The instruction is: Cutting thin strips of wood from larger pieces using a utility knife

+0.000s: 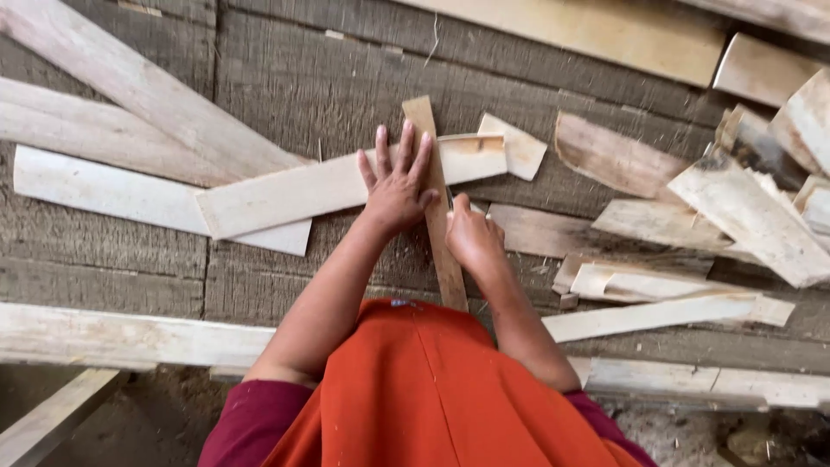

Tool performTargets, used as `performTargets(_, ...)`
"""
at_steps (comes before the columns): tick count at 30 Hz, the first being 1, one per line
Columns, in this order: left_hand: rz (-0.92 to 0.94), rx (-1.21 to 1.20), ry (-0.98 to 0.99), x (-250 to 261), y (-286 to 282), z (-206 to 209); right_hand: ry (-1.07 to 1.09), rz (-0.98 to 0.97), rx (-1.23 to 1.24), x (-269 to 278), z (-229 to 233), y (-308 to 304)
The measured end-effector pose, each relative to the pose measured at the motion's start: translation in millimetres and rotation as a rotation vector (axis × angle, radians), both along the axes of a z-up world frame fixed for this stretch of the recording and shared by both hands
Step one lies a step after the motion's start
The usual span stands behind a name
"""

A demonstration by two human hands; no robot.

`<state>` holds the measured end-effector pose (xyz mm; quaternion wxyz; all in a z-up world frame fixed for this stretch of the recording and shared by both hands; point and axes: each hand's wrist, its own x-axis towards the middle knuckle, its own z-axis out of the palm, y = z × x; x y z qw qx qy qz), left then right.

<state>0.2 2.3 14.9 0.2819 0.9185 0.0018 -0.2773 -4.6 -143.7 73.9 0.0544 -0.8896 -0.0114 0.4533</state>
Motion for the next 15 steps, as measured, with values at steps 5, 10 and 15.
performTargets(5,0.009,-0.008,0.001,-2.5,-1.1,-2.4,-0.008,-0.062,0.041,-2.0,6.8,-8.4)
performTargets(10,0.027,-0.058,0.011,-4.7,-4.4,-4.6,-0.132,-0.174,0.069,4.9,33.5,-9.4)
performTargets(15,0.021,-0.031,-0.015,-2.2,-2.4,-2.7,-0.709,-0.366,0.148,36.4,-30.7,-45.5)
